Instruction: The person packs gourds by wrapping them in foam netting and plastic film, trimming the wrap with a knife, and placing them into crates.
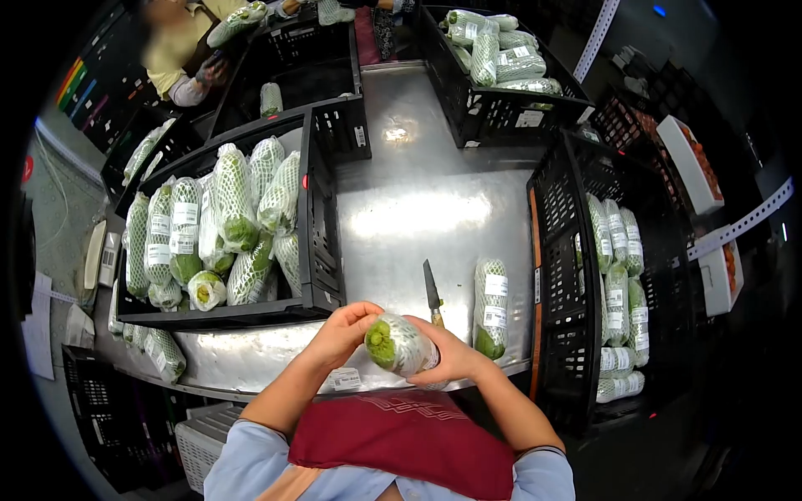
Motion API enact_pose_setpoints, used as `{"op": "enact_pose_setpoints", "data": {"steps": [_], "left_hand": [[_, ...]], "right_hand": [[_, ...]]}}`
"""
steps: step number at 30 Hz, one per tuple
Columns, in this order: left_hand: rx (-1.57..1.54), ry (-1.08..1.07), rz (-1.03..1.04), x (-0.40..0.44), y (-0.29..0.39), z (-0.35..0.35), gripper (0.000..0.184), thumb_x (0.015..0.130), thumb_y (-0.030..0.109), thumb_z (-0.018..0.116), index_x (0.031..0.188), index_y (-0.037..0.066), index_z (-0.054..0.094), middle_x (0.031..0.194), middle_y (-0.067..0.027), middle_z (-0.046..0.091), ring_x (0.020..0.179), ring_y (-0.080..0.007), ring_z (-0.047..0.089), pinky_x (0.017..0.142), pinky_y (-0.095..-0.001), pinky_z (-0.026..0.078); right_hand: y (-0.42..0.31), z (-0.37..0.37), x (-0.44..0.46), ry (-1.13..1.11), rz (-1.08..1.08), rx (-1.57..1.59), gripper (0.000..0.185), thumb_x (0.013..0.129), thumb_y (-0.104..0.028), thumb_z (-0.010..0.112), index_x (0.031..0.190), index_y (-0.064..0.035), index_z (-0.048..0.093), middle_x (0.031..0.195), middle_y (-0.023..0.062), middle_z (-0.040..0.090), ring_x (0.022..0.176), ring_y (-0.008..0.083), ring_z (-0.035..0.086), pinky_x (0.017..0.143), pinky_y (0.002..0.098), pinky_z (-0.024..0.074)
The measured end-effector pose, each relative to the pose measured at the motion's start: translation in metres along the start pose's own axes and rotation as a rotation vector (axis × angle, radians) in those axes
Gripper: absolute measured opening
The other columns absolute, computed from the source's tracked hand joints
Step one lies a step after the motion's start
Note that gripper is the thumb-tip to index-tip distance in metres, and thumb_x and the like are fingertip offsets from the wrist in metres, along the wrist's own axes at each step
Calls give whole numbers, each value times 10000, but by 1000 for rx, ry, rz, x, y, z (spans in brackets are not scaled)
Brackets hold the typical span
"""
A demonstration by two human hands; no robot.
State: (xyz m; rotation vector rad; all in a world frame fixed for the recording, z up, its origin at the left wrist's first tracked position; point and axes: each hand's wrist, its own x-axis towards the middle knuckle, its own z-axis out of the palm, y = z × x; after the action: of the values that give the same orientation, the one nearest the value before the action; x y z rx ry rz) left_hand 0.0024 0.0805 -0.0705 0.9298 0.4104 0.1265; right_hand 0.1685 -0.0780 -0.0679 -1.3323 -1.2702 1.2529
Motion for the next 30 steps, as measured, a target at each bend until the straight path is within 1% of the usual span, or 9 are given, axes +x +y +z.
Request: {"op": "enact_pose_setpoints", "data": {"steps": [1,4,5,8,9,15,18,23,30], "left_hand": [[47,9,19,1,-4,4,189,897,211,526,937,27,532,860,-15,565,777,-102,537,705,-233,449],[519,180,232,-6,-3,20,151,900,191,518,932,44,499,820,-15,539,737,-102,515,665,-240,445],[389,196,312,-2,-12,16,141,911,200,493,929,64,462,712,-2,480,625,-98,467,567,-236,411],[-384,-36,2,-11,24,7,127,918,200,473,935,76,449,620,9,406,529,-92,390,486,-230,347],[-430,-2,-3,-10,28,7,118,918,203,471,913,88,450,572,17,348,485,-94,339,455,-225,296],[-322,12,191,-4,19,18,146,904,191,503,982,72,470,647,-9,436,569,-117,431,534,-259,364],[115,199,435,1,11,29,208,890,182,528,1037,49,467,711,-13,466,640,-113,461,591,-251,387],[287,148,403,-3,-13,37,323,857,163,590,1108,26,442,945,-26,493,818,-83,472,712,-216,397],[409,119,492,-5,-6,59,529,791,114,642,1253,61,391,1068,-48,440,906,-121,454,778,-241,397]], "right_hand": [[-1,0,-4,-1,24,26,927,584,-187,783,1343,1,283,1230,139,470,1129,209,457,954,312,349],[8,5,-15,16,34,99,923,586,-185,784,1344,-5,289,1238,130,466,1134,207,448,957,311,342],[8,6,-18,33,36,119,913,591,-179,783,1345,-11,296,1244,120,461,1138,203,439,963,312,332],[16,-2,-27,31,93,139,907,590,-163,782,1343,-9,301,1251,113,456,1142,192,433,968,313,325],[18,-6,-29,38,101,87,913,588,-145,781,1347,-6,293,1256,106,452,1145,181,430,968,313,325],[21,-12,-43,14,96,331,922,575,-162,768,1348,-7,288,1247,97,462,1133,174,441,958,313,334],[36,-15,-46,39,85,461,914,554,-193,749,1327,11,305,1225,110,481,1116,192,465,948,320,348],[37,-15,-47,24,54,763,881,549,-216,719,1299,29,328,1190,138,508,1066,225,521,921,337,404],[33,-4,-50,-89,25,1094,838,581,-221,711,1282,45,338,1145,218,526,1007,319,564,881,430,455]]}}
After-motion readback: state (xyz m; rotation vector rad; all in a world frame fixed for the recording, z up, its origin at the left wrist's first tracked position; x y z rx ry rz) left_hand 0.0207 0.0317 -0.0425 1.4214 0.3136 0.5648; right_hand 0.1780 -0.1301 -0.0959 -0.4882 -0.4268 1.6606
